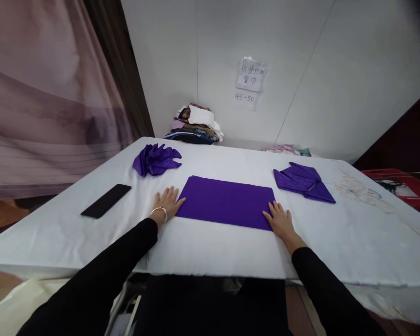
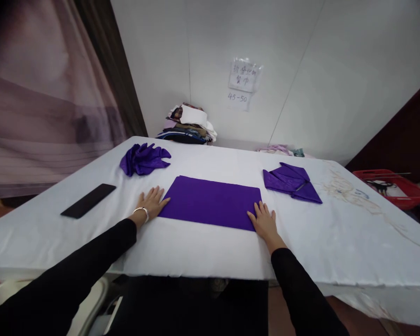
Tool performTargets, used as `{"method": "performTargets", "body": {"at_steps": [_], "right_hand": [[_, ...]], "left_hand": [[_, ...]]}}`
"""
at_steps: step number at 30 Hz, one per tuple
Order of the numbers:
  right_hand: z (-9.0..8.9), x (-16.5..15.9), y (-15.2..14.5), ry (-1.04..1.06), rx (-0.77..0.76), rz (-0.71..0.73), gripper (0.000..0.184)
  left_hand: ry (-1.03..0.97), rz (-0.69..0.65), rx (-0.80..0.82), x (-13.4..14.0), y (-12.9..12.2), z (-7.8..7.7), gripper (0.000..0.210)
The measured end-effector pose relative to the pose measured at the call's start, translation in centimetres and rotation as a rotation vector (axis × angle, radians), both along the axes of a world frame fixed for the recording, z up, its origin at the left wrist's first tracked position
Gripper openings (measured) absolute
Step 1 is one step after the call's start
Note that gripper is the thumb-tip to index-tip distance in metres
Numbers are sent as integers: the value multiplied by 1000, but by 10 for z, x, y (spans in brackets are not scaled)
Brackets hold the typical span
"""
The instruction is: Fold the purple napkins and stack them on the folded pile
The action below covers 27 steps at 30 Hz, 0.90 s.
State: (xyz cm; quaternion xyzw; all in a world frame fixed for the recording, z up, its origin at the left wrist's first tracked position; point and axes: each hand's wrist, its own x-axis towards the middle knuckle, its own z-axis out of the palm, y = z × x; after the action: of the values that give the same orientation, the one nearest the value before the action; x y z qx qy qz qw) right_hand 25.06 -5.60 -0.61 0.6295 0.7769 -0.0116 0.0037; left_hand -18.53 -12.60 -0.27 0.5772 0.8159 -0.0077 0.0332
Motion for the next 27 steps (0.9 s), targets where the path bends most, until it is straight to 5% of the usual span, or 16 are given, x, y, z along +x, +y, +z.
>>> {"method": "performTargets", "body": {"at_steps": [4, 10, 13, 17, 24, 27], "right_hand": [[10, -54, -13, 76, 94, 106, 62], [20, -197, -42, 288, -108, 536, 72], [15, -221, -48, 294, -148, 606, 71], [4, -177, -38, 234, -127, 527, 70], [-8, -13, -18, 18, -27, 42, 59], [-13, 30, -20, -50, -13, -39, 56]], "left_hand": [[41, -6, 19, -8, -8, -3, 65], [27, 6, 3, 0, -7, 0, 64], [15, 9, 5, -2, -9, 1, 63], [6, -1, 32, -4, -9, -2, 64], [24, -3, 52, -1, -9, 1, 60], [45, -27, 106, 11, -12, 10, 52]]}}
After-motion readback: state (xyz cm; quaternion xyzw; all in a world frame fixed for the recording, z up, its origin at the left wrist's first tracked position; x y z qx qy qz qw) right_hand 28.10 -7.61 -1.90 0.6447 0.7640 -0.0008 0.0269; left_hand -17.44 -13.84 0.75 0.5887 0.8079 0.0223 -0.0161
